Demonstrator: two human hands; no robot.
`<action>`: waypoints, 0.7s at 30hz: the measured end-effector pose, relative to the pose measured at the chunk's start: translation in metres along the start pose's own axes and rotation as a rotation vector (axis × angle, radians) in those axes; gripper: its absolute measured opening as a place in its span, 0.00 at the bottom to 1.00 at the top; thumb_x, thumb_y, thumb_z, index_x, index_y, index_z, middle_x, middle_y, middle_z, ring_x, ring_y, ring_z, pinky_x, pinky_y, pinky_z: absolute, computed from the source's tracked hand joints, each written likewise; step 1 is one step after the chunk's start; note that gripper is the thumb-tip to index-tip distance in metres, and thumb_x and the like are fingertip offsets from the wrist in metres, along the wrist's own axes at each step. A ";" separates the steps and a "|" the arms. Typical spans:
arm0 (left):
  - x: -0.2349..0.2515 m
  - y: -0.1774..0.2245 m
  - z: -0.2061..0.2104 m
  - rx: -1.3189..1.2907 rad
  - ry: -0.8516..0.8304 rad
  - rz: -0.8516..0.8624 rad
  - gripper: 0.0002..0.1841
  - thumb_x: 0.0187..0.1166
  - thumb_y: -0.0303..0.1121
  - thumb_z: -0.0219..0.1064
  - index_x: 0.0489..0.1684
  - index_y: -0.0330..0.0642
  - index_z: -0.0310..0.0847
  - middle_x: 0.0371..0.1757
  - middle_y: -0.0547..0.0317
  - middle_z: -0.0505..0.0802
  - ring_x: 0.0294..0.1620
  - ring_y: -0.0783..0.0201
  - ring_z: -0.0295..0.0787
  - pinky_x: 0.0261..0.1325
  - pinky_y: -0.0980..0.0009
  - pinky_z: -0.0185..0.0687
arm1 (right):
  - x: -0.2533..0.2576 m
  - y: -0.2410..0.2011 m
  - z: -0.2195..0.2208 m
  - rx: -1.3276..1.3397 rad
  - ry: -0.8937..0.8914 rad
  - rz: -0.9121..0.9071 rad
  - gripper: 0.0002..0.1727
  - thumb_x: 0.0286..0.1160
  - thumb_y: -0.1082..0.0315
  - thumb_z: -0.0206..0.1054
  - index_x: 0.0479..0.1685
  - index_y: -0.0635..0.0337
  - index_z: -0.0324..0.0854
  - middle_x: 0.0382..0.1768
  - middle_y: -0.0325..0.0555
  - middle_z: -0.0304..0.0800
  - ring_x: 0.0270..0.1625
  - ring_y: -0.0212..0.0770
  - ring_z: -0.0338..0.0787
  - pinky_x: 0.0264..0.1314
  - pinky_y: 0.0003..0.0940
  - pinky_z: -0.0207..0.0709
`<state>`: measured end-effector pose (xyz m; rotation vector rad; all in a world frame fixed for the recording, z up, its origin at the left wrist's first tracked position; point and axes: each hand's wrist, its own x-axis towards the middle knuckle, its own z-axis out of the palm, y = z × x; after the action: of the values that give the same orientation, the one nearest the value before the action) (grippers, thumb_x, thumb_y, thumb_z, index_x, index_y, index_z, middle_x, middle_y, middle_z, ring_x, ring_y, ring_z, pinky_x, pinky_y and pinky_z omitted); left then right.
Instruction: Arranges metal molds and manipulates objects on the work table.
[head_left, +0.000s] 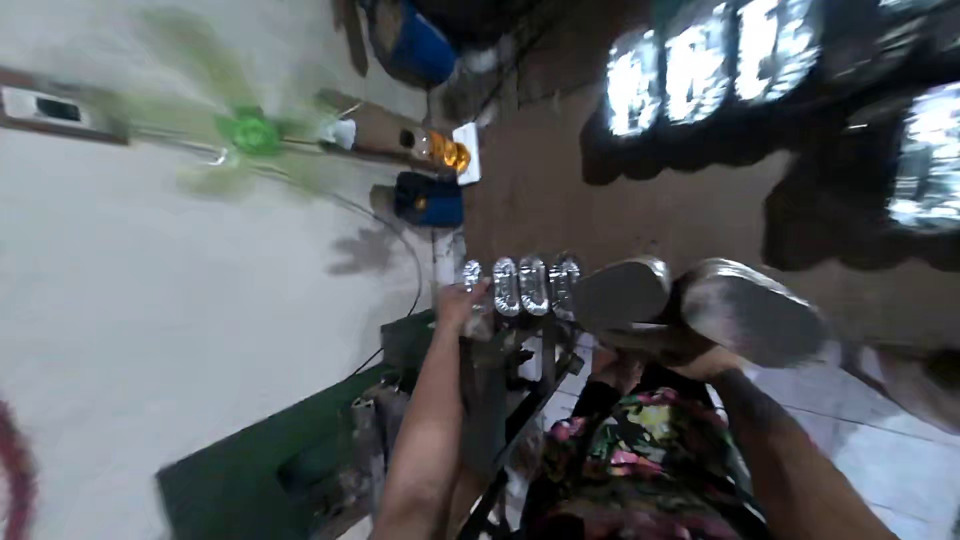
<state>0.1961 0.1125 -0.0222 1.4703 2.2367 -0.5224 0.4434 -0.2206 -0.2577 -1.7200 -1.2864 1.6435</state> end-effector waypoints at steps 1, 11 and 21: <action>0.008 -0.009 0.006 -0.001 0.139 0.175 0.31 0.76 0.58 0.74 0.56 0.34 0.88 0.53 0.34 0.93 0.57 0.38 0.90 0.65 0.36 0.81 | -0.001 0.012 0.005 -0.081 -0.004 0.055 0.33 0.74 0.45 0.70 0.75 0.54 0.81 0.71 0.55 0.85 0.76 0.53 0.82 0.82 0.59 0.69; -0.146 0.102 0.095 0.456 -0.160 1.354 0.21 0.72 0.40 0.79 0.62 0.43 0.89 0.90 0.52 0.71 0.82 0.45 0.76 0.69 0.41 0.84 | -0.051 -0.147 -0.034 -0.417 -0.108 0.201 0.28 0.74 0.46 0.72 0.62 0.59 0.86 0.58 0.65 0.90 0.63 0.68 0.88 0.62 0.75 0.77; -0.083 0.121 0.070 0.227 -0.562 1.498 0.14 0.73 0.43 0.80 0.43 0.41 0.95 0.49 0.48 0.96 0.53 0.48 0.93 0.64 0.41 0.85 | -0.087 -0.175 -0.125 -0.769 0.322 0.291 0.37 0.73 0.51 0.76 0.82 0.58 0.74 0.90 0.55 0.61 0.85 0.59 0.73 0.76 0.62 0.75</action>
<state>0.3469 0.0578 -0.0473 2.2000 0.3265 -0.5169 0.5165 -0.1748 -0.0428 -2.5889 -1.6820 0.9626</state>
